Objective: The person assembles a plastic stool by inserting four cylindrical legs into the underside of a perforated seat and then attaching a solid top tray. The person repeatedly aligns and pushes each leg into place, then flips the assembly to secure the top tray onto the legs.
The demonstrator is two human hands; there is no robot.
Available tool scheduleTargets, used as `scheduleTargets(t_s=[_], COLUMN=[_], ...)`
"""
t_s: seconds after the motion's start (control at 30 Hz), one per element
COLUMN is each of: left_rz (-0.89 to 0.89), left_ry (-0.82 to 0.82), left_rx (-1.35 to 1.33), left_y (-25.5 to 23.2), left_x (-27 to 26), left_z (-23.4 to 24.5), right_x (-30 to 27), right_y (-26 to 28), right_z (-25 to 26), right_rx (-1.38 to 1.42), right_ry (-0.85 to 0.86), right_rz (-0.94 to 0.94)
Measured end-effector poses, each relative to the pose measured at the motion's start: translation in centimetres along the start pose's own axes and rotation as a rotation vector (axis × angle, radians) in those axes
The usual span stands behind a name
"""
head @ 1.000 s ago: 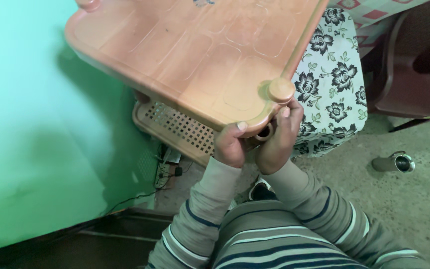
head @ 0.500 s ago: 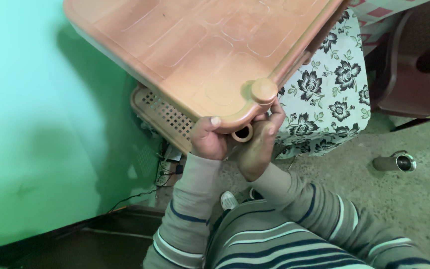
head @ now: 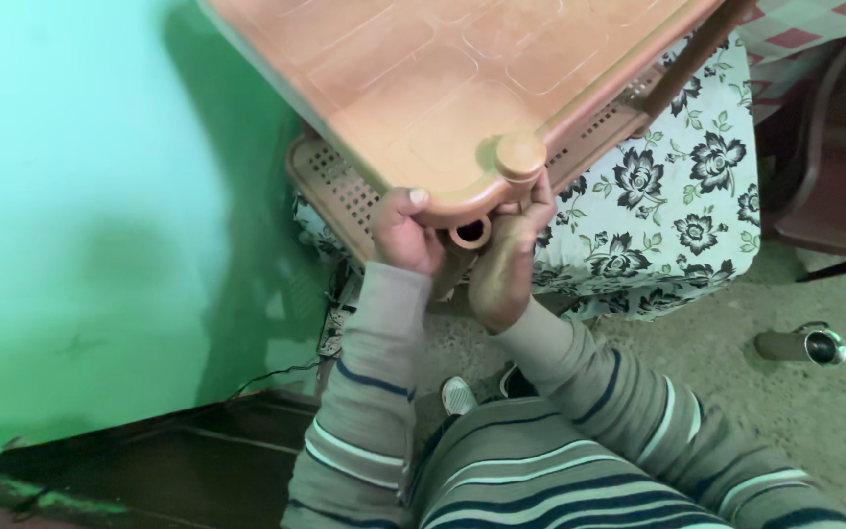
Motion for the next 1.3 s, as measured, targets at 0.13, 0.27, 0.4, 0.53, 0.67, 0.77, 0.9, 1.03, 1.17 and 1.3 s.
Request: scheduleTargets(t_s=[0.13,0.27,0.4,0.53,0.67,0.77,0.9,1.03,1.17,1.3], left_rz=[0.042,0.054,0.057,0.081,0.058,0.038,0.022,0.000,-0.015,-0.047], left_ry=[-0.028,-0.019,0.011,-0.005,-0.034,-0.072,-0.062,-0.050,-0.072,-0.125], left_rx=[-0.049,-0.070,-0.076,-0.095,-0.132,-0.117,-0.140,-0.168,-0.174,-0.124], left_y=[-0.5,-0.3,0.0,-0.2,-0.1,-0.2,-0.3,-0.3,0.2,0.8], left_x=[1.7,2.9,4.1,4.8,4.6,4.4,4.6,5.1,5.2,4.9], left_z=[1.9,3.3,4.1,4.5,4.9,5.7,6.8,7.5,8.0,8.6], right_x=[0.4,0.5,0.7,1.0,0.8,0.4,-0.2,-0.3,-0.2,-0.4], right_y=[-1.5,-2.5,-3.2,-3.9,-4.9,-5.6,-6.4,-6.9,-7.1,-7.5], right_z=[0.0,-0.1,0.0,0.1,0.2,0.3,0.3,0.2,0.4,0.7], right_rx=[-0.093,-0.171,-0.208,-0.219,-0.244,-0.282,-0.295,-0.302,-0.291,-0.331], right_ry=[0.084,0.080,0.041,0.058,0.049,0.053,0.067,0.072,0.076,0.075], right_rz=[-0.015,-0.030,-0.030,-0.018,-0.024,-0.017,-0.014,-0.033,-0.059,-0.040])
Point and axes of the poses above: each hand's wrist, its own x-axis towards the middle knuckle, its own z-axis out of the back of the hand, y = z × x, the point moved 2 cm from there along x, towards the middle knuckle, and after that the axes turned 8 degrees about -y, right-handed, at the moved point
